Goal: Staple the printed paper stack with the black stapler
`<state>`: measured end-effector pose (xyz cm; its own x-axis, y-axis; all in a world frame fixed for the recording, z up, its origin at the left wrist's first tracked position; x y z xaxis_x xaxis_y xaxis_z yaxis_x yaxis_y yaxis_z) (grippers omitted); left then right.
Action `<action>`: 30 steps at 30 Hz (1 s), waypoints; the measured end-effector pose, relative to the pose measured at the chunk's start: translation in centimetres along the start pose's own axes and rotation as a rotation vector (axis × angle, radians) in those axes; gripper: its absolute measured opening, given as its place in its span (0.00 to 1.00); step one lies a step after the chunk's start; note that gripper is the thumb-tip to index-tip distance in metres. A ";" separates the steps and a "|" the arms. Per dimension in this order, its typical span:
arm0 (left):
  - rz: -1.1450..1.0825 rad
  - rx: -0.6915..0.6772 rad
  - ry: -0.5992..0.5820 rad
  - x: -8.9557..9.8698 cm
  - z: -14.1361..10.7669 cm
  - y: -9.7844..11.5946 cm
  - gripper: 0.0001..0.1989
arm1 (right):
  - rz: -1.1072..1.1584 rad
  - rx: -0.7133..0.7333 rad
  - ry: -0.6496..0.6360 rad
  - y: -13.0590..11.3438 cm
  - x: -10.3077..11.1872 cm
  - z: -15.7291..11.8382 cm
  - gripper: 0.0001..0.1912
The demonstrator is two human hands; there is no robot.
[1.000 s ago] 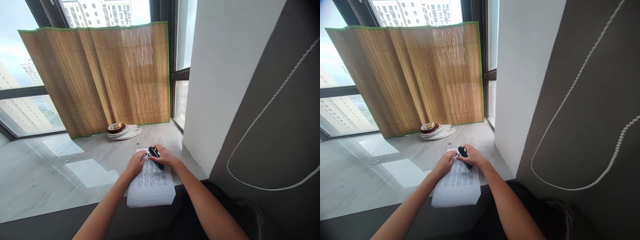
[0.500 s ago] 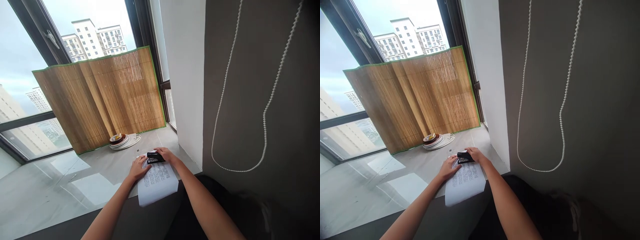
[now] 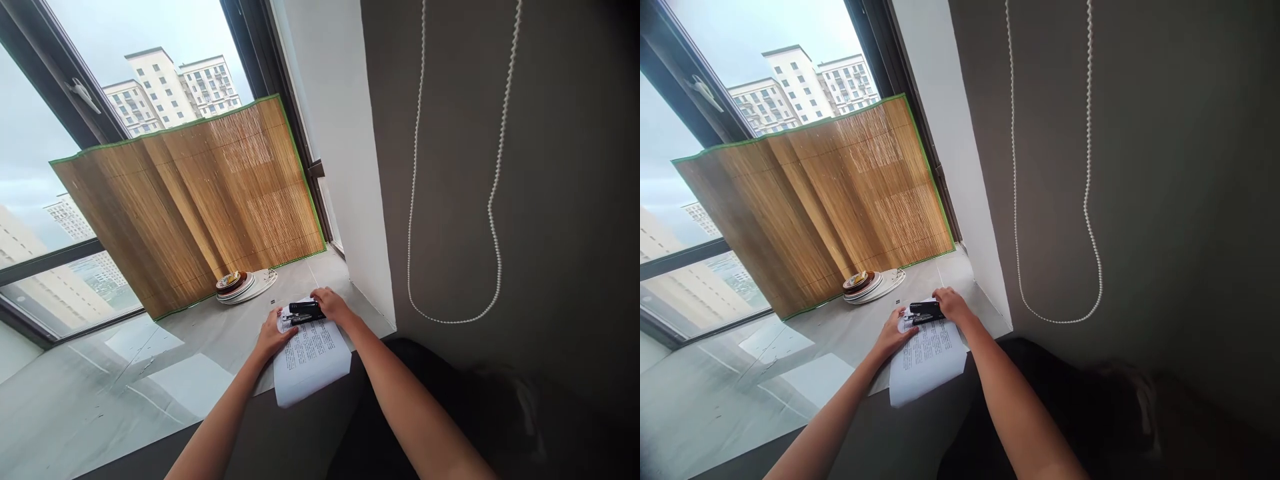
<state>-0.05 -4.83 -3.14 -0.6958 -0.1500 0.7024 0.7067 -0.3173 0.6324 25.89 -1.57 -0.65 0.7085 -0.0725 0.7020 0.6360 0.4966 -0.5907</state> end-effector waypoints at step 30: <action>-1.822 0.436 0.259 4.0 -1.8 0.4 0.11 | 0.033 -0.028 0.187 -5.0 -1.5 -1.5 0.17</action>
<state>-2.76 -7.21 -0.63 -0.5003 -0.0815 -0.8620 -0.8645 -0.0088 0.5026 22.09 -5.22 0.69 0.7716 -0.2172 0.5978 0.6183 0.4769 -0.6248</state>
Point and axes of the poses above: each hand's wrist, its own z-axis towards the middle knuckle, its own x-axis out of the back of the hand, y = z × x, the point moved 3 cm from there along z, towards the middle knuckle, and after that the axes turned 10 degrees about -z, right-handed, at the moved point
